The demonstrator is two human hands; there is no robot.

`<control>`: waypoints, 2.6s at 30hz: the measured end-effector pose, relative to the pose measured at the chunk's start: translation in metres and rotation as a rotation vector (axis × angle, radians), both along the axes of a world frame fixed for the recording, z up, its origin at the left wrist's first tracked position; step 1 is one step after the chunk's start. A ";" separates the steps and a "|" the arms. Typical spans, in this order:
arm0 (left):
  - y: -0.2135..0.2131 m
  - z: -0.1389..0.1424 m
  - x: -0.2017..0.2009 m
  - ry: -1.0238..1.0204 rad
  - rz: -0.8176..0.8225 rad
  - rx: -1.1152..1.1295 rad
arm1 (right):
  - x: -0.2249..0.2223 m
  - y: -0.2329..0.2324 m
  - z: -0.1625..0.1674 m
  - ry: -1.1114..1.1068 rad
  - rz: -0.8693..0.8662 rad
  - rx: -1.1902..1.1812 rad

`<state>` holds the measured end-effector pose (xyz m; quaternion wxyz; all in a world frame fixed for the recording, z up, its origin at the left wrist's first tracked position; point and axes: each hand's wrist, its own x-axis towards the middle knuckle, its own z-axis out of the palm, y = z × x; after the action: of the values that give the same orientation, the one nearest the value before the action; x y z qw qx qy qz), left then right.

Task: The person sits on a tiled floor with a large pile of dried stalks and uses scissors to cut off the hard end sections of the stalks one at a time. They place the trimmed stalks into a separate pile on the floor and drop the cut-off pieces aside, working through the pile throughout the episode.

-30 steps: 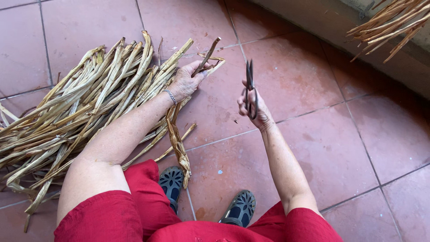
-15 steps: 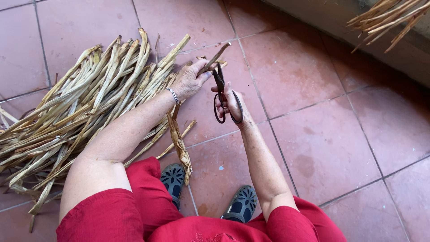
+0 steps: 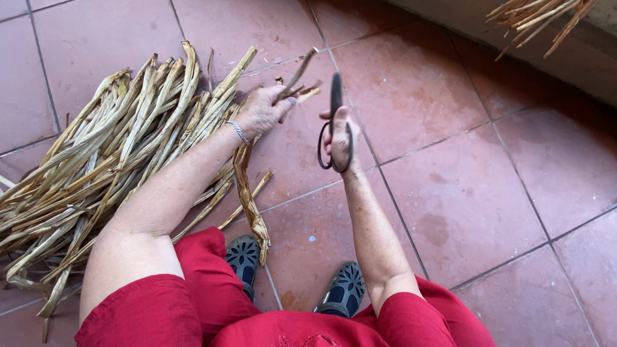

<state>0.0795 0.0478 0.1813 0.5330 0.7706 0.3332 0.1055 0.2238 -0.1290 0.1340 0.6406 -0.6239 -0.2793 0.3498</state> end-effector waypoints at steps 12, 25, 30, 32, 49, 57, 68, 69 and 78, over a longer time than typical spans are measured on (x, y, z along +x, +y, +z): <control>0.044 0.031 -0.030 -0.337 0.251 -0.303 | 0.024 -0.005 -0.054 0.532 0.224 -0.111; 0.038 0.055 -0.049 -0.477 0.224 -0.454 | -0.015 0.002 -0.102 0.640 0.175 -0.145; 0.034 0.060 -0.055 -0.456 0.171 -0.490 | 0.010 0.006 -0.093 0.519 0.088 -0.185; 0.033 0.062 -0.058 -0.441 0.146 -0.479 | 0.017 0.006 -0.089 0.512 0.072 -0.177; 0.039 0.027 -0.040 -0.185 0.088 -0.094 | 0.057 0.011 -0.075 0.058 -0.475 -0.181; 0.024 0.010 -0.029 0.084 -0.007 0.221 | 0.058 -0.006 -0.008 -0.815 -0.257 -0.059; -0.002 0.042 -0.028 0.281 -0.195 0.304 | 0.000 0.000 0.057 -0.957 0.041 -0.063; -0.002 0.043 -0.028 0.310 -0.203 0.301 | 0.000 0.000 0.054 -0.949 0.040 -0.079; 0.017 0.024 -0.028 0.142 -0.146 0.176 | 0.037 0.005 -0.024 -0.373 -0.022 -0.129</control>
<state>0.0517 0.0652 0.2050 0.4447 0.8422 0.3023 0.0405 0.2610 -0.1241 0.1105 0.5405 -0.7206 -0.3631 0.2383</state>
